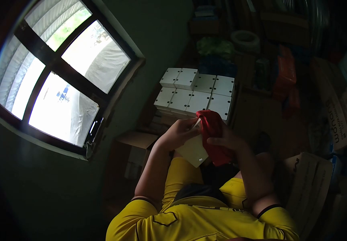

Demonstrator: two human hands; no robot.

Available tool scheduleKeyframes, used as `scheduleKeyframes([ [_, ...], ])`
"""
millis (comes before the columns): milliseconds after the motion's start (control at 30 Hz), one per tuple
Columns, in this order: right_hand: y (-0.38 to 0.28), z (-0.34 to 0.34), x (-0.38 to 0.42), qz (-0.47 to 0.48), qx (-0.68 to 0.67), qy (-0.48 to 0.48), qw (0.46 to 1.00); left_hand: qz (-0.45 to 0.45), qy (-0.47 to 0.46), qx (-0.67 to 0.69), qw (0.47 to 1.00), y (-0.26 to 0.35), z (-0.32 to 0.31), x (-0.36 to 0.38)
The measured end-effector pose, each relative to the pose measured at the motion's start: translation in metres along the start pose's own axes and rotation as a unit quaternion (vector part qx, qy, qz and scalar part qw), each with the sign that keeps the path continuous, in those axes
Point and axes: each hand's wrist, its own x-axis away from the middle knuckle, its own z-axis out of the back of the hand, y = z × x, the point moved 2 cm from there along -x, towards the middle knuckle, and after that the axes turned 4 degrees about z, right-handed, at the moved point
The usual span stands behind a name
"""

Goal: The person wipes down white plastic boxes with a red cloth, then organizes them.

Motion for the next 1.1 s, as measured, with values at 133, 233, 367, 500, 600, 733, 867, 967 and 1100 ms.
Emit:
scheduleKeyframes([
  [133,0.004,-0.006,0.0,0.0,0.062,-0.001,0.998,0.028,-0.008,-0.072,0.997,-0.014,-0.01,0.004],
  [233,0.002,-0.011,-0.001,-0.032,0.145,-0.016,0.989,0.063,-0.004,-0.071,0.995,-0.04,-0.012,0.001],
  [367,0.002,-0.011,-0.005,0.022,0.052,0.017,0.998,-0.009,0.059,-0.066,0.996,-0.036,-0.013,0.007],
  [500,0.005,-0.006,-0.005,0.06,-0.111,0.063,0.99,-0.118,0.115,0.115,0.98,-0.039,-0.018,-0.003],
  [600,-0.012,0.0,0.001,0.1,-0.174,0.135,0.97,-0.189,0.172,0.12,0.96,-0.034,-0.003,-0.004],
  [733,0.012,0.036,-0.001,0.065,-0.328,0.284,0.899,-0.166,0.109,0.262,0.944,-0.044,-0.024,-0.013],
  [867,0.018,0.036,-0.006,0.055,-0.387,0.297,0.872,-0.211,0.158,0.336,0.904,-0.045,-0.05,-0.026],
  [967,0.01,0.023,-0.004,0.095,-0.217,0.256,0.937,-0.216,0.218,0.409,0.86,-0.043,-0.041,-0.038],
  [1100,0.017,0.011,-0.002,0.083,-0.207,0.201,0.954,-0.185,0.19,0.289,0.92,-0.019,-0.036,-0.034],
])
